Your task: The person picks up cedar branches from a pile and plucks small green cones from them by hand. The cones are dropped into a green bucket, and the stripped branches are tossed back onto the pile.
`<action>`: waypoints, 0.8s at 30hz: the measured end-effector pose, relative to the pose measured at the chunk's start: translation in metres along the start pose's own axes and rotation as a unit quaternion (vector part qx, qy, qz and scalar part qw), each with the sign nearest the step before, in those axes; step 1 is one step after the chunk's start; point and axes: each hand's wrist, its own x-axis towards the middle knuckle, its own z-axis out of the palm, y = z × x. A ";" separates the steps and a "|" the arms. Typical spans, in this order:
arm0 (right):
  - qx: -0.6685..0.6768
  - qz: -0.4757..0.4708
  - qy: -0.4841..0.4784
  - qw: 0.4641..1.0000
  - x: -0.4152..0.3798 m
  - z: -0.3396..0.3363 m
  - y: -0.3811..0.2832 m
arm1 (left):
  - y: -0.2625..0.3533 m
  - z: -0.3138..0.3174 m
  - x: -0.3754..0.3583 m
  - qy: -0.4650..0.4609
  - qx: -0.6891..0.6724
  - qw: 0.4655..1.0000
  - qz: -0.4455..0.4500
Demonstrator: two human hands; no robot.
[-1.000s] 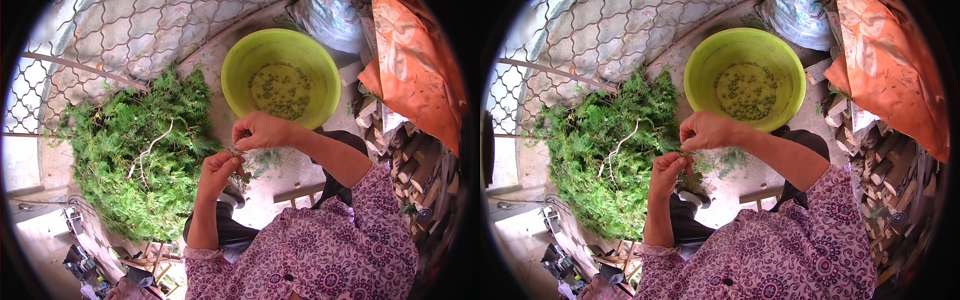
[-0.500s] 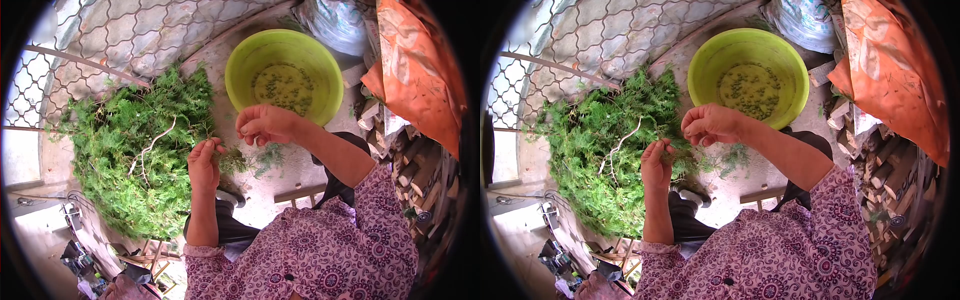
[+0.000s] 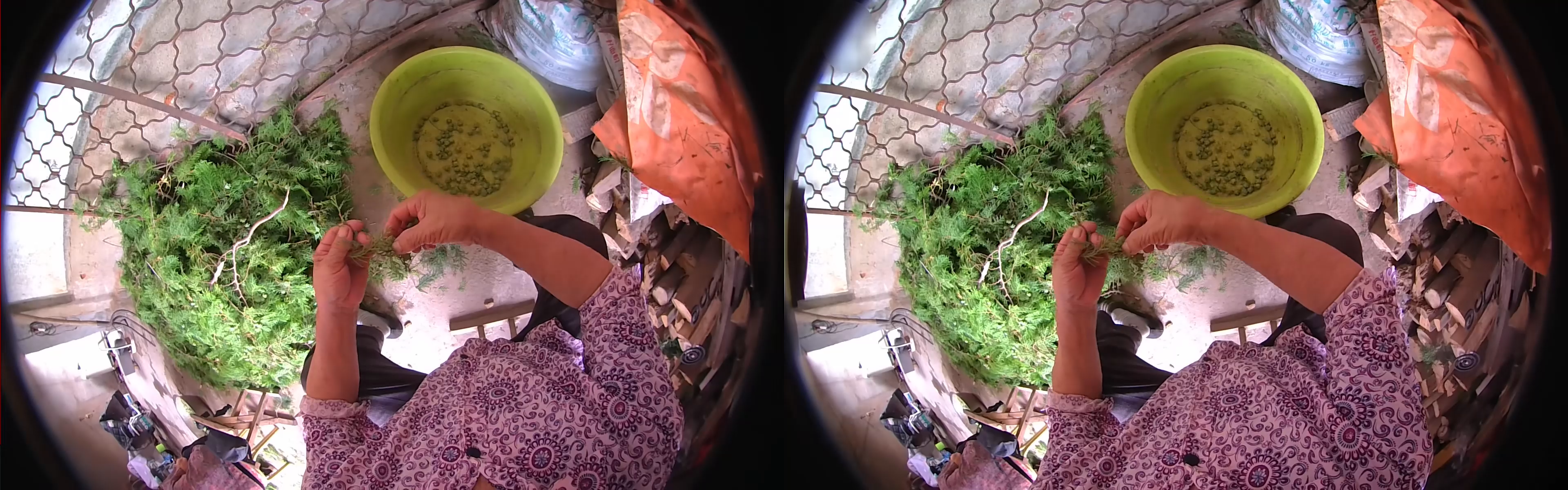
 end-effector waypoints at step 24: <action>-0.180 -0.110 0.068 0.975 -0.007 -0.002 0.001 | -0.006 0.009 -0.004 -0.097 0.225 0.963 -0.115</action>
